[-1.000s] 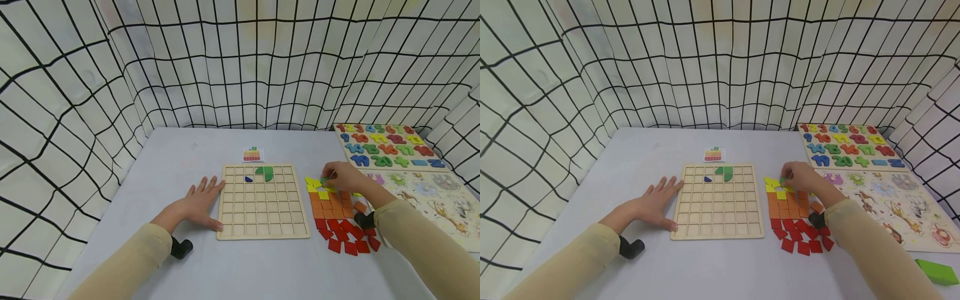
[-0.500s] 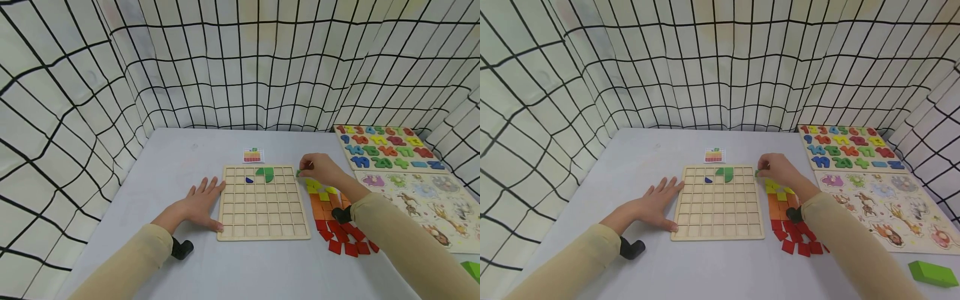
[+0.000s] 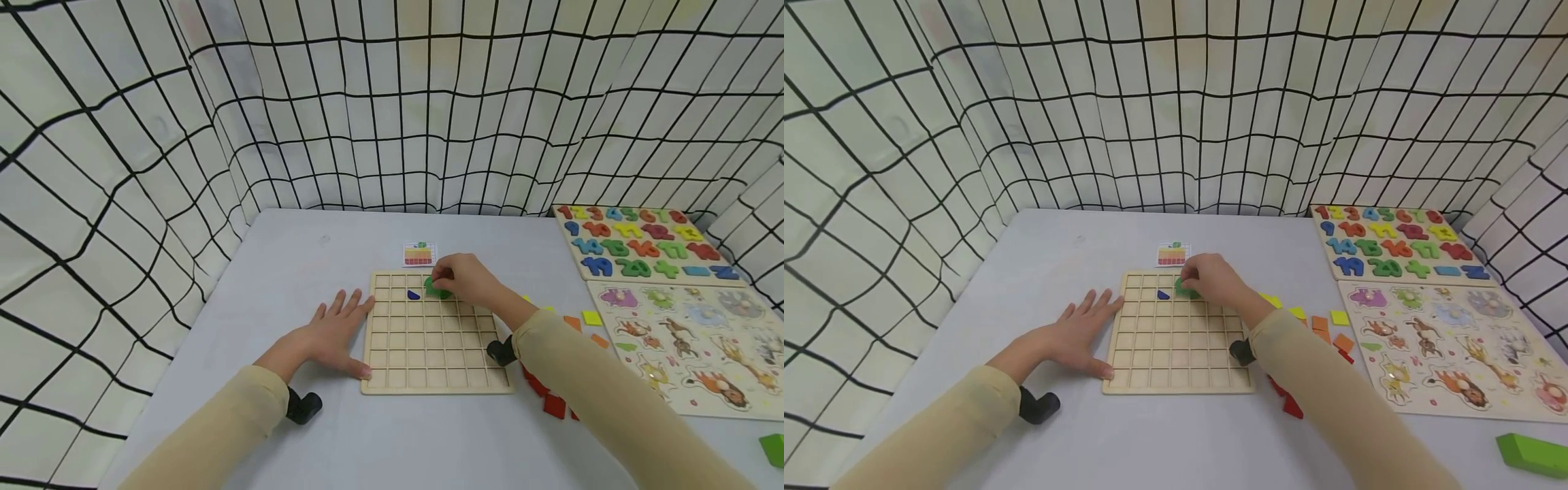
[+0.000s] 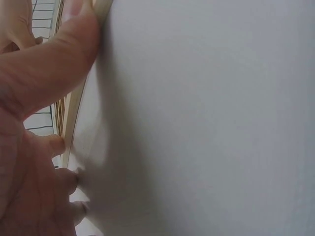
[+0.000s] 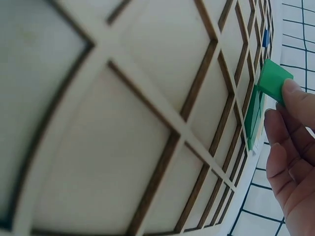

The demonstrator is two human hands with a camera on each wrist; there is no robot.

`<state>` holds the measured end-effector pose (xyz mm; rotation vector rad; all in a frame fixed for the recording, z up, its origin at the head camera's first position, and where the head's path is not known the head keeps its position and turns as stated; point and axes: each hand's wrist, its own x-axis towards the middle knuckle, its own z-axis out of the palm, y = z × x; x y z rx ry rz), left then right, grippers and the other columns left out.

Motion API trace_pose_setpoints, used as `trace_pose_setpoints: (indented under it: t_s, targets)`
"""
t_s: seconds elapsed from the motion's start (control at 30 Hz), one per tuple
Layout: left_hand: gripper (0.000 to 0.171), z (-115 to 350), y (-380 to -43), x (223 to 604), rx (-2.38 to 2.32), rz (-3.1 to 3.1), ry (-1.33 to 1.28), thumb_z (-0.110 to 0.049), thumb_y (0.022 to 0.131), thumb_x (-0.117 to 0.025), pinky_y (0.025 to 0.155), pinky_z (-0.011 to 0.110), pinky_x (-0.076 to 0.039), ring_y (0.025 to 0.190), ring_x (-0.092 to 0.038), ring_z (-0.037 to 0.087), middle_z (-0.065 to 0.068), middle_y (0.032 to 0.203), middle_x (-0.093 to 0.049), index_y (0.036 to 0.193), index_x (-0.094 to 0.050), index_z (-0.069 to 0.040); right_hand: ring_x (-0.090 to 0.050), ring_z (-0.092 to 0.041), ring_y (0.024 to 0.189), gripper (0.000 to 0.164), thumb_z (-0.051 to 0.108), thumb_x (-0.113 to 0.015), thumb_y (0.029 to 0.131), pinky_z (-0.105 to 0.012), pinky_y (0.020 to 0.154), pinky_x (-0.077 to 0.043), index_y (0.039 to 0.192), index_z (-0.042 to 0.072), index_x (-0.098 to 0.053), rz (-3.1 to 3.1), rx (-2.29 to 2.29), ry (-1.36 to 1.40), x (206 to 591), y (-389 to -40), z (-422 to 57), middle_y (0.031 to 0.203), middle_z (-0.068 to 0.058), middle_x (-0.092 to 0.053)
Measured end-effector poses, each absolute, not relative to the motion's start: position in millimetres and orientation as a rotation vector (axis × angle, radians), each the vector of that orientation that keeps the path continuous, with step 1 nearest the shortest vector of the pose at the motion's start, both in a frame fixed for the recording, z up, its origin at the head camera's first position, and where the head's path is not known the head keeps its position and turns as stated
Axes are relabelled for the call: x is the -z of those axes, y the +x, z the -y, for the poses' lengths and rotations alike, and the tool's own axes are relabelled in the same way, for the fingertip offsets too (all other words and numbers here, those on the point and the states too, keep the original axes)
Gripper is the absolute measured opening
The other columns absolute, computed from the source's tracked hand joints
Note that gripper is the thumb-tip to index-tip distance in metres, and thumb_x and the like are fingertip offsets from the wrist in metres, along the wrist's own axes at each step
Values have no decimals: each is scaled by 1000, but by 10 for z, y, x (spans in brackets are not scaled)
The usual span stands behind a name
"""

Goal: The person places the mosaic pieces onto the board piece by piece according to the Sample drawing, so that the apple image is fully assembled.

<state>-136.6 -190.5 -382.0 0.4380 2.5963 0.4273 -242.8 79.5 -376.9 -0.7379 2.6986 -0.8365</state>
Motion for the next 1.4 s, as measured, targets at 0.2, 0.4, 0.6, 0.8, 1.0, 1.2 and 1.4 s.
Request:
trace_pose_setpoints:
  t_s: [0.2, 0.4, 0.6, 0.8, 1.0, 1.2, 1.4]
  targets:
    - [126, 1877, -1368, 3825, -429, -2600, 439, -54, 77, -85, 121, 74, -4, 157, 7, 48, 23, 172, 1, 165, -9, -7, -57, -15, 78, 7, 12, -70, 98, -30, 73, -49, 93, 8, -73, -2714, 793, -724, 3781, -2420, -760, 91, -5, -72]
    - [127, 1870, -1364, 3835, -418, -2604, 442, -54, 77, -86, 121, 73, -4, 158, 7, 48, 23, 172, 1, 165, -8, -6, -65, -16, 83, 8, 12, -70, 97, -34, 79, -55, 96, 7, -77, -2732, 758, -761, 3843, -2416, -754, 96, -7, -75]
    - [127, 1873, -1352, 3837, -393, -2608, 454, -54, 77, -84, 121, 74, -5, 157, 6, 49, 24, 171, 1, 164, -8, -1, -69, -20, 92, 12, 12, -71, 96, -36, 85, -57, 103, 5, -79, -2735, 723, -757, 3836, -2381, -738, 104, -9, -76]
    - [126, 1872, -1348, 3835, -382, -2617, 456, -54, 77, -84, 120, 74, -7, 157, 4, 50, 24, 171, -1, 164, -9, -1, -70, -21, 96, 14, 11, -71, 96, -37, 87, -58, 106, 4, -78, -2753, 670, -806, 3823, -2362, -738, 106, -10, -76]
    - [127, 1870, -1338, 3834, -376, -2619, 450, -56, 77, -84, 120, 74, -9, 157, 3, 49, 24, 171, -2, 164, -10, -2, -69, -21, 97, 14, 10, -70, 97, -35, 86, -58, 108, 4, -78, -2748, 690, -820, 3778, -2344, -767, 107, -10, -74]
    - [127, 1865, -1329, 3822, -375, -2619, 442, -57, 76, -84, 121, 73, -9, 158, 2, 49, 23, 172, -2, 164, -11, -3, -62, -21, 91, 15, 10, -68, 99, -36, 81, -54, 109, 3, -76, -2795, 715, -750, 3655, -2370, -1048, 103, -10, -72]
    - [126, 1881, -1340, 3823, -366, -2625, 441, -57, 77, -83, 121, 74, -9, 158, 2, 49, 23, 172, -2, 164, -10, -3, -65, -25, 95, 16, 7, -66, 99, -44, 88, -56, 111, 3, -75, -2834, 654, -682, 3608, -2405, -1673, 107, -12, -74]
